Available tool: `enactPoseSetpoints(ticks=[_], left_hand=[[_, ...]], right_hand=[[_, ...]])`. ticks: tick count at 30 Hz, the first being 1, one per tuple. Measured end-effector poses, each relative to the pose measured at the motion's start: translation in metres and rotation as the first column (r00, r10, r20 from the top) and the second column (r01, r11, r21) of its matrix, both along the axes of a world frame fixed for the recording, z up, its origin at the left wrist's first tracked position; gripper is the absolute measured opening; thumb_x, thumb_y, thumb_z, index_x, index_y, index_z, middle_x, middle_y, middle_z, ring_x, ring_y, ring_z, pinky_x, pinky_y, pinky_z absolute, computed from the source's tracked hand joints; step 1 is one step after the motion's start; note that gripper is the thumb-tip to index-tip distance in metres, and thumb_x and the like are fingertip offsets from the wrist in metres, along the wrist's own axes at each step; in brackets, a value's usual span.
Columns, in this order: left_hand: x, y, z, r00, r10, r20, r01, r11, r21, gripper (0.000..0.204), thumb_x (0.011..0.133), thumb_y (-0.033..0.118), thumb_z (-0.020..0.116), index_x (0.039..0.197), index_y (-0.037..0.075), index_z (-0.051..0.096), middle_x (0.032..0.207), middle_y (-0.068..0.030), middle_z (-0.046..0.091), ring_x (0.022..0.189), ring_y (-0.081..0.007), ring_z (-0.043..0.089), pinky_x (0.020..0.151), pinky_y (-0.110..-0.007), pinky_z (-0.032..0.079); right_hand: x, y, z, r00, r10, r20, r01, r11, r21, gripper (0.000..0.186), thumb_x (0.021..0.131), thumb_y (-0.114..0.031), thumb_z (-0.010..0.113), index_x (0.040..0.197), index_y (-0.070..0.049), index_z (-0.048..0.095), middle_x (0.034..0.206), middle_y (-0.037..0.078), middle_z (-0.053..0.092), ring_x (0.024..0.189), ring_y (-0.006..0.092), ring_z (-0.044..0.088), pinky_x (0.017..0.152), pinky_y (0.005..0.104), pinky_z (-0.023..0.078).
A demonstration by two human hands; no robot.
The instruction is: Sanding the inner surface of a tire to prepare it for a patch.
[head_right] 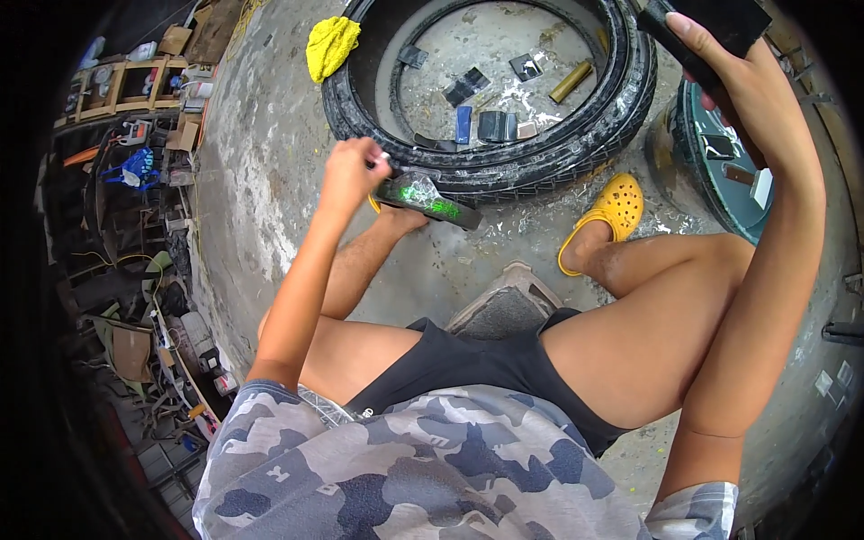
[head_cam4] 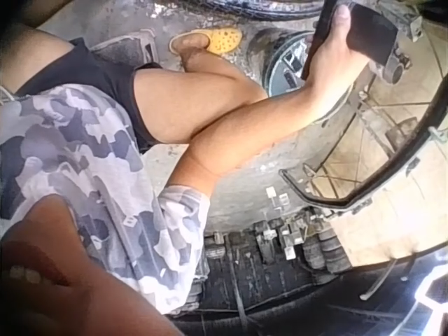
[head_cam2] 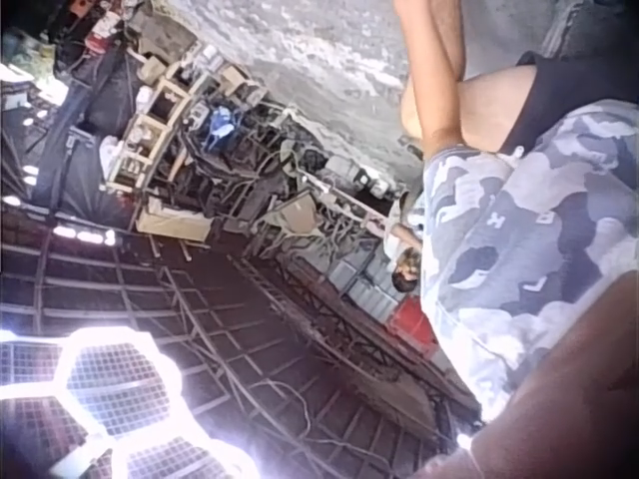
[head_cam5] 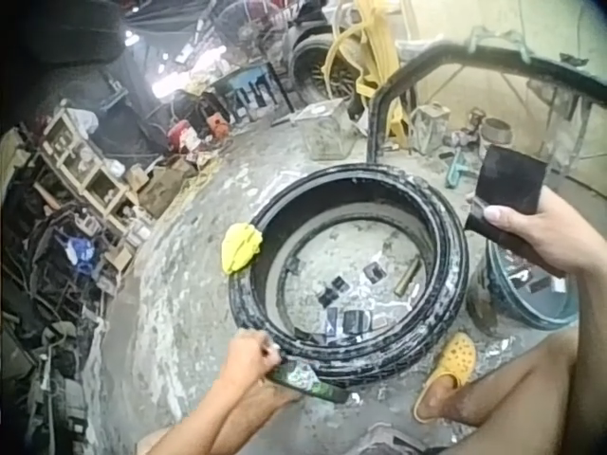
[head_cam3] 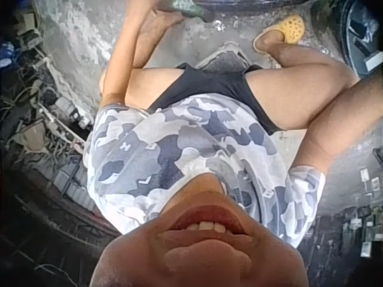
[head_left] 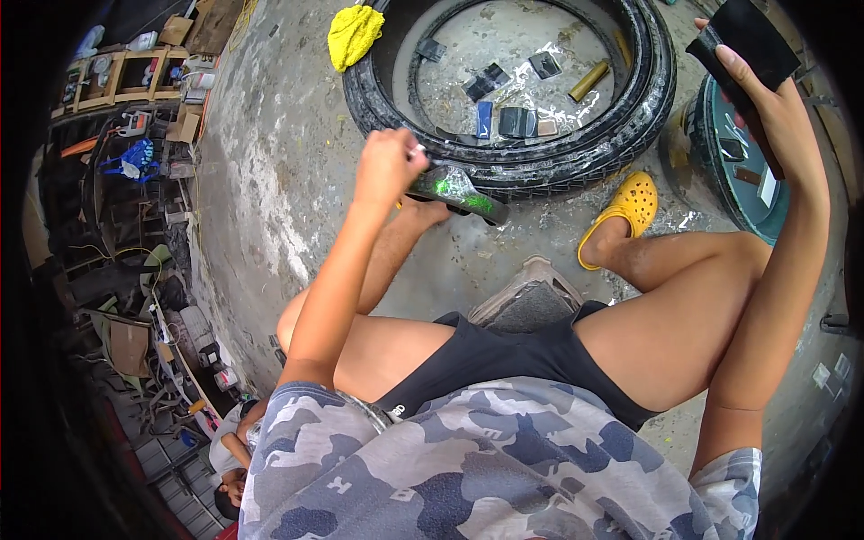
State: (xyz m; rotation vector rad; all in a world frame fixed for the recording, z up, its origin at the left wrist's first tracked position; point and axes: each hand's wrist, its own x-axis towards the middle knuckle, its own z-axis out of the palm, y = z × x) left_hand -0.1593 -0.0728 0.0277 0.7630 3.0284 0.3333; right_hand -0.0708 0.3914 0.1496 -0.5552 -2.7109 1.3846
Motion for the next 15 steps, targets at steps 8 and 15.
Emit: enactPoseSetpoints(ticks=[8,15], left_hand=[[-0.034,-0.071,-0.048,0.827,0.55,0.119,-0.562,0.816,0.137,0.025,0.076,0.025,0.074,0.086,0.003,0.072,0.079,-0.011,0.073,0.074,-0.0232,0.07,0.073,-0.035,0.054],[-0.018,-0.079,-0.055,0.841,0.45,0.301,-0.542,0.703,0.46,0.019,0.086,0.017,0.066,0.098,0.003,0.073,0.085,-0.0097,0.073,0.079,-0.0171,0.069,0.073,-0.031,0.052]], right_hand=[[-0.003,-0.033,0.009,0.989,0.006,-0.146,-0.002,1.0,0.026,0.047,0.089,-0.052,0.066,0.099,-0.007,0.069,0.067,-0.003,0.054,0.05,0.0046,0.046,0.044,0.0202,0.032],[-0.004,-0.013,-0.002,1.0,-0.027,0.007,0.026,0.991,0.133,0.049,0.089,-0.055,0.065,0.096,-0.007,0.069,0.067,-0.002,0.054,0.051,0.0043,0.049,0.043,0.0196,0.032]])
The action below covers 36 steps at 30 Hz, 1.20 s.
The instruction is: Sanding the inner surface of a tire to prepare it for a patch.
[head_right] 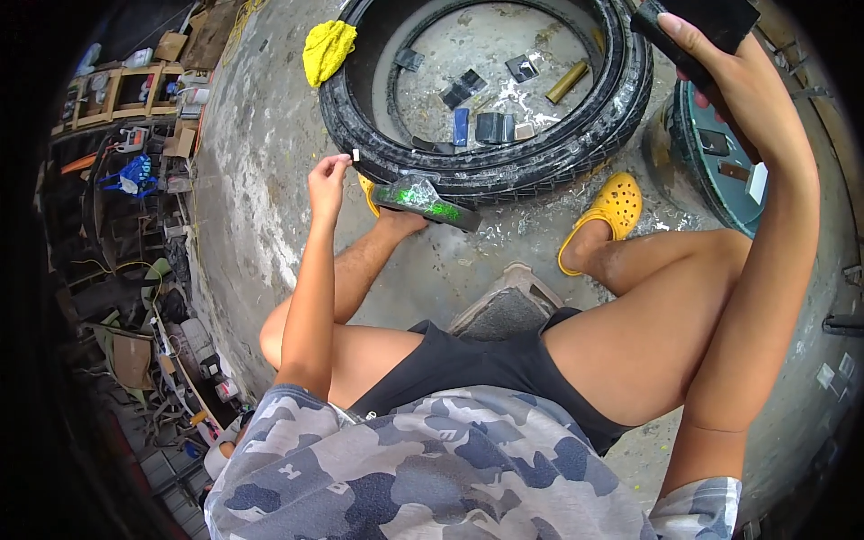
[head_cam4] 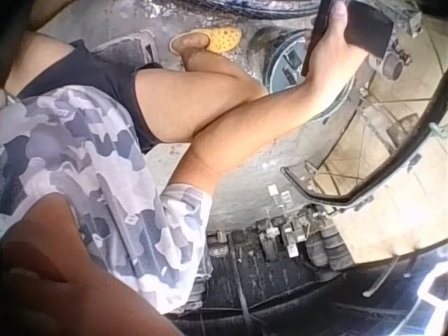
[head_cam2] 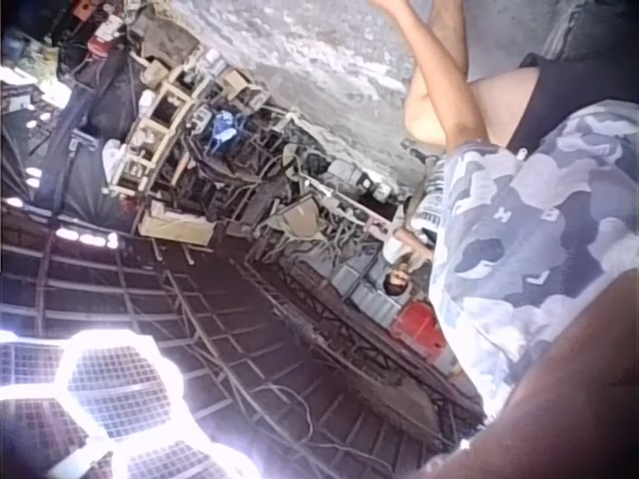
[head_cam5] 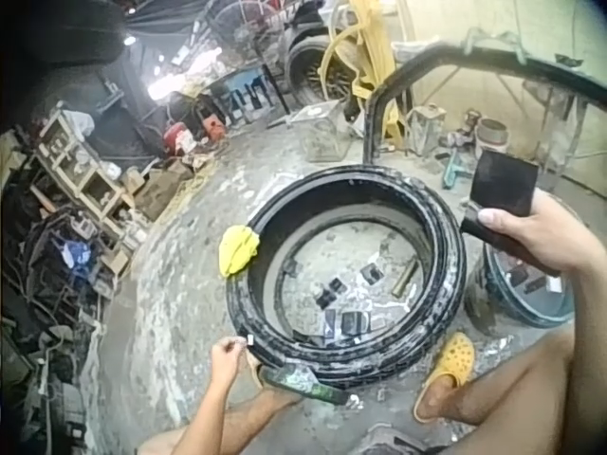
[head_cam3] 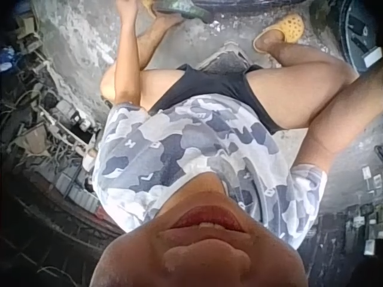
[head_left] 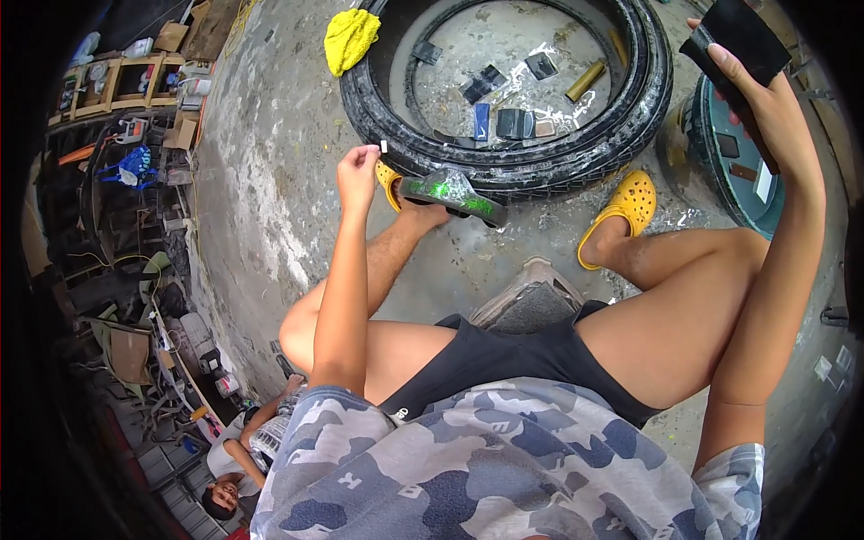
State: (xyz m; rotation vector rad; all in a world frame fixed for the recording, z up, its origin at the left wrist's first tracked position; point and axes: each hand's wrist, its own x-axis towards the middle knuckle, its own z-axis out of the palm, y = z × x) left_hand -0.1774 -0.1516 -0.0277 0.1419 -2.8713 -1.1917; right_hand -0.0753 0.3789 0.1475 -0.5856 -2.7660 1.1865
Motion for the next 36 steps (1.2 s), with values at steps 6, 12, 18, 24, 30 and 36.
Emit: enactPoseSetpoints(ticks=[6,12,18,24,30,36], left_hand=[[0.093,0.064,0.058,0.727,-0.687,0.008,0.601,0.63,-0.492,0.035,0.077,0.007,0.063,0.112,0.007,0.065,0.115,-0.0095,0.059,0.105,-0.0295,0.055,0.089,-0.041,0.046],[0.099,0.051,0.067,0.746,-0.665,-0.004,0.497,0.562,-0.661,0.038,0.075,0.011,0.064,0.113,0.012,0.066,0.12,-0.006,0.058,0.108,-0.0272,0.054,0.088,-0.042,0.045],[0.096,0.053,0.061,0.768,-0.639,0.026,0.498,0.571,-0.653,0.043,0.076,0.019,0.067,0.118,0.011,0.063,0.126,-0.0071,0.055,0.113,-0.0284,0.051,0.092,-0.044,0.043],[0.066,0.048,0.031,0.705,-0.708,0.04,0.639,0.611,-0.466,0.064,0.067,0.018,0.078,0.126,0.01,0.054,0.126,-0.0076,0.052,0.114,-0.0299,0.049,0.097,-0.044,0.041],[0.044,0.037,-0.013,0.688,-0.719,-0.1,0.692,0.691,-0.212,0.053,0.061,0.015,0.079,0.11,0.009,0.063,0.108,-0.0084,0.054,0.104,-0.0299,0.048,0.092,-0.04,0.044],[0.03,0.021,-0.033,0.684,-0.683,-0.257,0.689,0.72,-0.08,0.049,0.063,0.015,0.076,0.11,0.007,0.065,0.101,-0.0107,0.058,0.101,-0.031,0.053,0.091,-0.041,0.045]], right_hand=[[-0.001,0.002,-0.003,1.0,-0.004,-0.011,0.004,1.0,-0.009,0.051,0.087,-0.057,0.066,0.096,-0.007,0.068,0.067,-0.002,0.055,0.052,0.0045,0.049,0.045,0.0187,0.034],[-0.005,-0.027,0.002,0.992,0.061,-0.109,-0.078,0.984,-0.157,0.043,0.09,-0.05,0.066,0.098,-0.008,0.068,0.071,-0.003,0.056,0.054,0.0039,0.049,0.045,0.0192,0.033],[0.0,-0.021,0.004,0.997,0.042,-0.069,-0.049,0.992,-0.112,0.04,0.092,-0.046,0.064,0.114,-0.013,0.068,0.073,-0.003,0.056,0.056,0.0038,0.047,0.046,0.019,0.033],[-0.004,-0.115,-0.008,0.982,0.041,-0.182,-0.122,0.878,-0.463,0.057,0.092,-0.032,0.067,0.137,-0.005,0.046,0.113,0.008,0.064,0.081,0.0136,0.061,0.064,0.0266,0.049],[0.001,-0.211,-0.116,0.969,0.166,-0.182,-0.241,0.791,-0.563,0.056,0.09,-0.016,0.07,0.135,0.004,0.044,0.134,0.015,0.054,0.124,0.024,0.05,0.105,0.034,0.038],[0.006,-0.268,-0.164,0.959,0.205,-0.194,-0.266,0.888,-0.374,0.049,0.092,-0.013,0.067,0.133,0.003,0.048,0.122,0.015,0.063,0.109,0.0241,0.06,0.094,0.0333,0.046]])
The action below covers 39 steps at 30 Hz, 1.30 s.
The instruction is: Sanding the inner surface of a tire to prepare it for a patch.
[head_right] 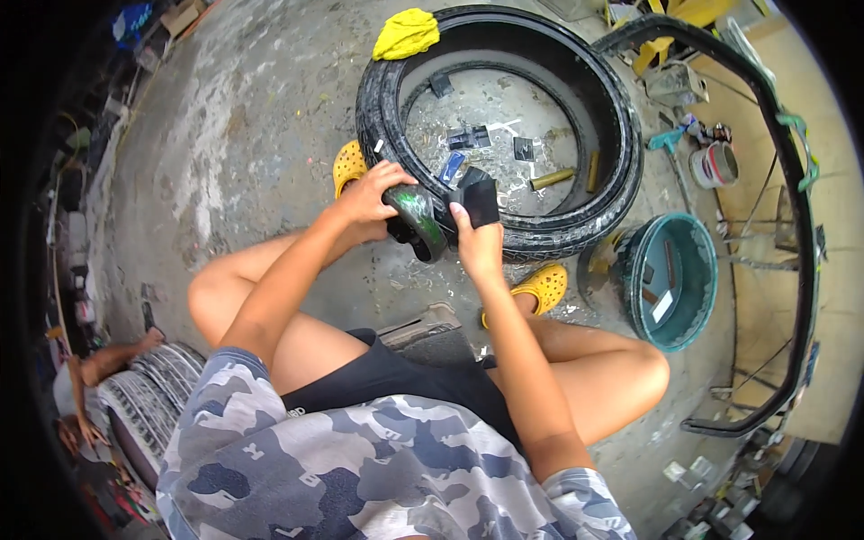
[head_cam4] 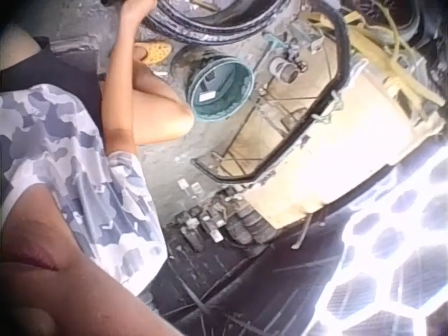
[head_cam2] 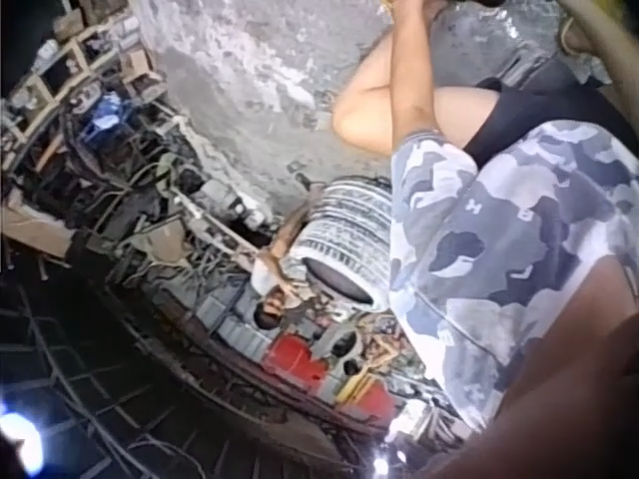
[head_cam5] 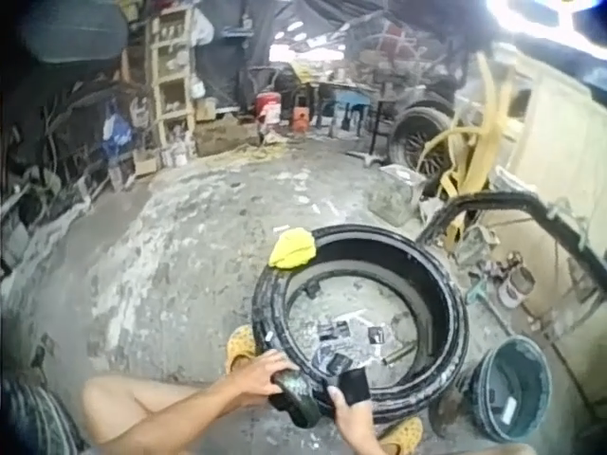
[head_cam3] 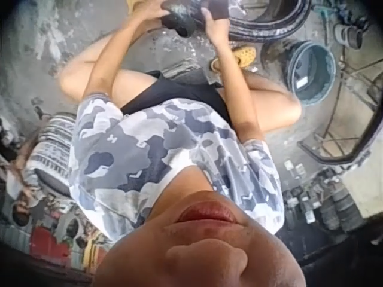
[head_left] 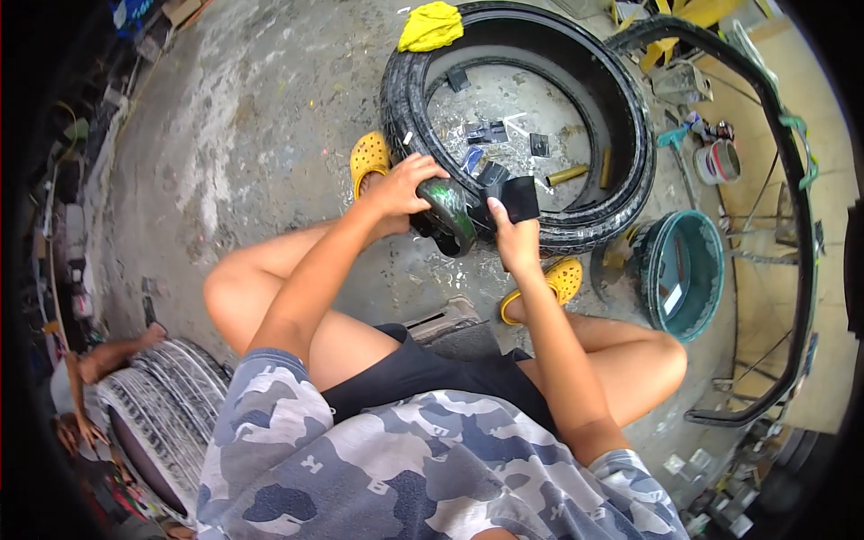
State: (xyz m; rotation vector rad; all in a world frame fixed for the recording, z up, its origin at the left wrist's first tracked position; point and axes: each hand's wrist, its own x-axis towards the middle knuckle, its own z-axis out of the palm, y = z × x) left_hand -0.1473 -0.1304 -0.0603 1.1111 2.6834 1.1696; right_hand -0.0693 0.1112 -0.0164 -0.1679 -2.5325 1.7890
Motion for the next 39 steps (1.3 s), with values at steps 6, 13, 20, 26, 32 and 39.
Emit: enactPoseSetpoints(ticks=[6,13,20,26,32,39], left_hand=[[-0.01,0.004,-0.016,0.996,0.019,-0.092,-0.006,0.99,0.143,0.04,0.059,0.021,0.079,0.089,0.003,0.06,0.093,-0.0105,0.056,0.094,-0.0327,0.055,0.085,-0.04,0.046],[-0.013,-0.001,-0.027,0.945,0.141,-0.294,-0.15,0.989,-0.007,0.05,0.049,0.038,0.081,0.087,0.01,0.065,0.099,-0.0051,0.059,0.103,-0.0276,0.052,0.098,-0.045,0.037],[-0.018,-0.003,-0.027,0.979,0.066,-0.194,-0.069,0.998,-0.008,0.04,0.049,0.038,0.078,0.073,0.009,0.063,0.095,-0.005,0.061,0.099,-0.0282,0.051,0.093,-0.044,0.037],[-0.02,0.004,-0.027,0.978,0.058,-0.203,-0.057,0.998,0.008,0.038,0.049,0.037,0.078,0.071,0.009,0.064,0.095,-0.0031,0.062,0.096,-0.0261,0.051,0.094,-0.044,0.036],[-0.016,-0.001,-0.029,0.992,0.046,-0.115,-0.051,0.998,-0.044,0.038,0.05,0.037,0.078,0.073,0.01,0.066,0.103,-0.0061,0.065,0.104,-0.0284,0.05,0.093,-0.044,0.036],[-0.019,-0.003,-0.018,0.989,0.046,-0.141,-0.05,0.998,-0.029,0.037,0.052,0.036,0.078,0.071,0.008,0.064,0.094,-0.0036,0.061,0.098,-0.0272,0.05,0.089,-0.042,0.036]], right_hand=[[-0.007,-0.034,-0.002,0.994,0.043,-0.104,-0.004,0.936,0.353,0.027,0.09,-0.017,0.069,0.108,0.002,0.063,0.094,0.022,0.065,0.087,0.0392,0.063,0.077,0.0442,0.048],[0.016,-0.032,-0.001,0.904,0.308,-0.296,-0.153,0.88,0.449,0.04,0.087,-0.008,0.067,0.126,-0.001,0.058,0.091,0.02,0.06,0.084,0.0391,0.057,0.076,0.0463,0.045],[-0.02,-0.047,-0.001,0.954,0.241,-0.178,-0.16,0.912,0.378,0.032,0.089,-0.006,0.064,0.12,0.003,0.06,0.102,0.023,0.064,0.092,0.0395,0.062,0.082,0.0411,0.049],[-0.013,-0.028,-0.002,0.975,0.206,-0.081,-0.169,0.931,0.325,0.03,0.09,-0.01,0.066,0.117,0.004,0.062,0.104,0.021,0.068,0.092,0.0342,0.067,0.083,0.038,0.05],[0.024,-0.019,-0.018,0.959,0.218,-0.18,-0.155,0.938,0.309,0.036,0.09,-0.004,0.064,0.124,0.006,0.058,0.113,0.02,0.068,0.106,0.0308,0.066,0.093,0.0375,0.048],[-0.035,-0.039,-0.004,0.974,0.219,-0.056,-0.19,0.928,0.319,0.034,0.089,-0.01,0.067,0.12,0.002,0.062,0.096,0.021,0.065,0.089,0.0373,0.063,0.083,0.0396,0.049]])
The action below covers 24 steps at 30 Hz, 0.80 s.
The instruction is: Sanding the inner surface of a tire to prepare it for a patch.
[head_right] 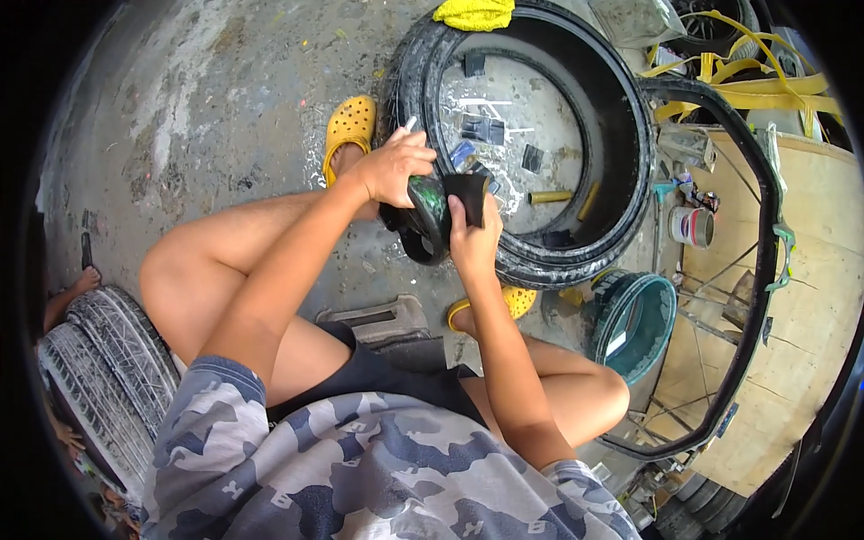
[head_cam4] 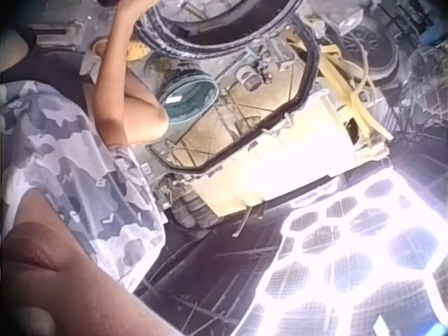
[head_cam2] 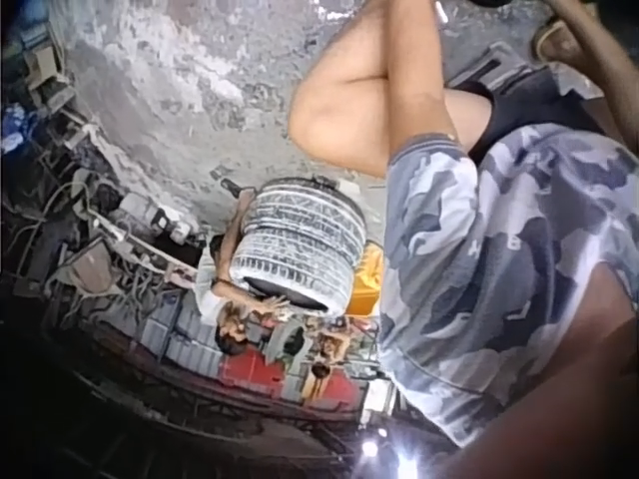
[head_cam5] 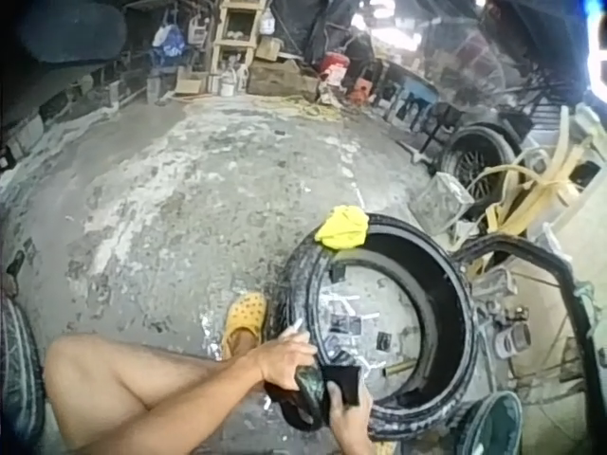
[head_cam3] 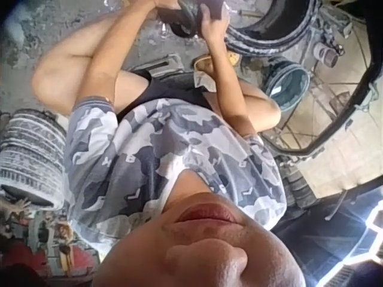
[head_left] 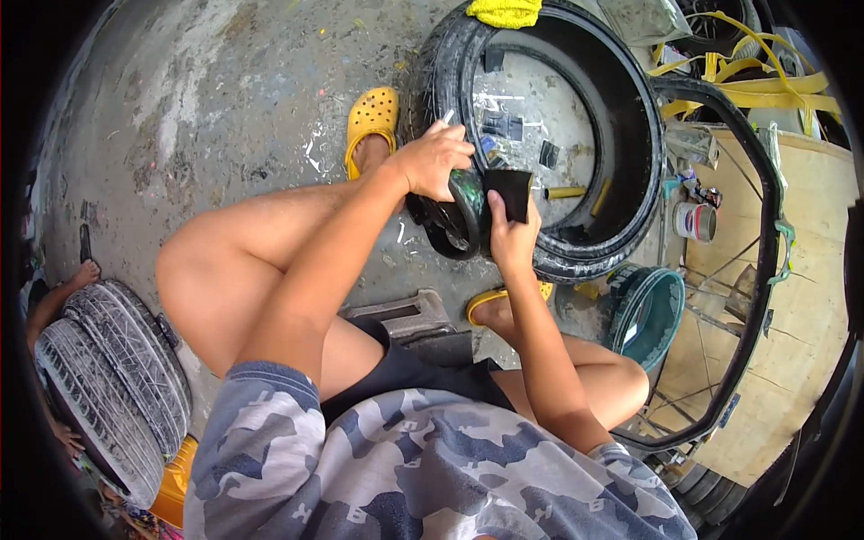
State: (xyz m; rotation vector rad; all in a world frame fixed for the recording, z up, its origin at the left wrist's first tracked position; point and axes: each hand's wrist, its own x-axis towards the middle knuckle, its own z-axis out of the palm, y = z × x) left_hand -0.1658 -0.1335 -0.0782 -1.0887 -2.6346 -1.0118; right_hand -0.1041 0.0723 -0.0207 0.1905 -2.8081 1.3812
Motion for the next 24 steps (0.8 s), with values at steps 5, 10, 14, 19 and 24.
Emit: enactPoseSetpoints(ticks=[5,10,14,19,24], left_hand=[[0.001,0.005,-0.005,1.0,-0.016,0.015,0.015,0.999,0.052,0.034,0.051,0.033,0.078,0.069,0.009,0.062,0.093,-0.0034,0.06,0.097,-0.0263,0.05,0.089,-0.044,0.035],[0.002,0.001,0.0,0.999,0.032,0.0,-0.032,0.998,0.053,0.036,0.052,0.039,0.077,0.069,0.009,0.067,0.089,-0.0029,0.06,0.097,-0.0245,0.051,0.089,-0.04,0.036],[0.003,0.006,-0.007,1.0,-0.01,0.024,0.009,1.0,0.025,0.037,0.051,0.038,0.078,0.071,0.009,0.066,0.092,-0.0027,0.061,0.101,-0.0246,0.05,0.093,-0.042,0.035],[-0.002,-0.003,-0.005,0.999,0.038,-0.026,-0.037,0.998,0.042,0.04,0.052,0.04,0.078,0.075,0.008,0.069,0.093,-0.0039,0.062,0.1,-0.0251,0.051,0.09,-0.042,0.036],[-0.001,0.005,-0.008,0.999,-0.012,0.046,0.012,1.0,0.018,0.038,0.049,0.037,0.08,0.069,0.009,0.064,0.09,-0.0024,0.06,0.101,-0.0246,0.05,0.091,-0.042,0.035]], right_hand=[[0.043,0.02,-0.001,0.977,0.116,-0.179,-0.11,0.993,0.039,0.033,0.09,-0.007,0.065,0.12,0.005,0.061,0.109,0.021,0.066,0.1,0.0333,0.064,0.092,0.0392,0.047],[-0.002,-0.003,-0.002,0.97,0.162,-0.183,-0.149,0.985,0.083,0.033,0.087,-0.005,0.067,0.118,0.005,0.061,0.1,0.021,0.064,0.09,0.0377,0.06,0.083,0.0408,0.047],[0.047,0.03,0.004,0.955,0.221,-0.197,-0.216,0.975,0.046,0.038,0.087,0.0,0.065,0.124,0.006,0.059,0.102,0.021,0.064,0.089,0.0378,0.061,0.083,0.0418,0.047],[-0.01,-0.012,0.011,0.957,0.216,-0.193,-0.192,0.972,0.136,0.031,0.087,-0.006,0.068,0.114,0.006,0.062,0.095,0.021,0.062,0.084,0.0375,0.059,0.077,0.0414,0.047],[0.043,0.032,0.002,0.934,0.28,-0.222,-0.262,0.959,0.108,0.039,0.085,0.002,0.067,0.124,0.004,0.06,0.102,0.02,0.064,0.087,0.0361,0.063,0.08,0.0385,0.049]])
